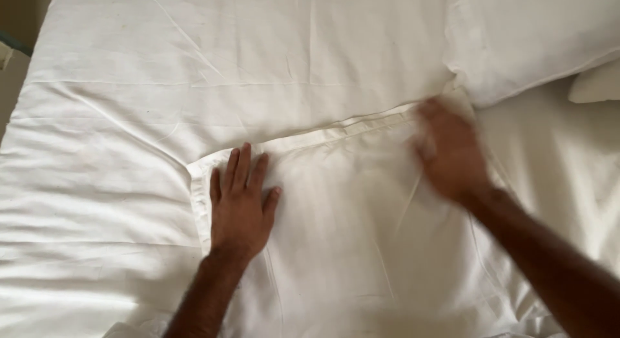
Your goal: The person folds a white pillowcase on a bed. They smooth the fabric, fold it in half, and then fold it again into a smaller rectangle, pressing down to flatten the folds.
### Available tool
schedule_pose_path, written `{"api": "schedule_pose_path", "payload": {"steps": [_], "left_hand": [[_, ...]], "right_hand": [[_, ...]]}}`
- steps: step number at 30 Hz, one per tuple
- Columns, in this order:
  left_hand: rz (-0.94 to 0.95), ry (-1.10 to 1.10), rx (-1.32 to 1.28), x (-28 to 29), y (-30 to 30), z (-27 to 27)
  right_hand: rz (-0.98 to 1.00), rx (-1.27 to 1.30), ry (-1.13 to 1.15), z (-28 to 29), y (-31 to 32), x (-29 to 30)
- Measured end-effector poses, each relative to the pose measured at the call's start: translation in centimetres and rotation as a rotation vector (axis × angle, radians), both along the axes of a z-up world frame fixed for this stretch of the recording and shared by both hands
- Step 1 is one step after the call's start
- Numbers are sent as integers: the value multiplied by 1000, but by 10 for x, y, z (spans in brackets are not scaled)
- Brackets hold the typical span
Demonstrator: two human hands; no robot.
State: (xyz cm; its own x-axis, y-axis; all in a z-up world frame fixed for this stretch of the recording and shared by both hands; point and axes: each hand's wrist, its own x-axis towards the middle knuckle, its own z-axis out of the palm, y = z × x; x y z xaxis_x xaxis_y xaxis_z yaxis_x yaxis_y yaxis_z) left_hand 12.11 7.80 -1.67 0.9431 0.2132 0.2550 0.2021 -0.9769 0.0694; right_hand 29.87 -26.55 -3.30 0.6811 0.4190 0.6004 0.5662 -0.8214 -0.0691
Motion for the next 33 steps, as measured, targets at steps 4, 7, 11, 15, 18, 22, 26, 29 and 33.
{"api": "schedule_pose_path", "payload": {"steps": [4, 7, 11, 15, 18, 22, 26, 29, 33], "left_hand": [[-55, 74, -221, -15, 2, -11], [-6, 121, -290, -24, 18, -13], [54, 185, -241, -31, 23, -12], [238, 174, -237, -46, -4, -18], [186, 170, 99, -62, -41, -10], [87, 394, -184, -80, -82, 7], [126, 374, -212, -99, -72, -5], [144, 222, -293, -110, -58, -9], [252, 379, -290, -120, -55, -9]], "right_hand": [[136, -188, 438, -9, 11, -18], [100, -198, 555, -16, -7, -8], [-16, -191, 602, -15, -34, -2], [-88, -131, 649, -24, -50, -8], [-58, -116, 544, -33, -45, -35], [74, -281, 507, -18, -38, -96], [89, -276, 569, -9, -42, -124], [32, -222, 564, -10, -62, -125], [-38, -226, 574, -17, -82, -122]]}}
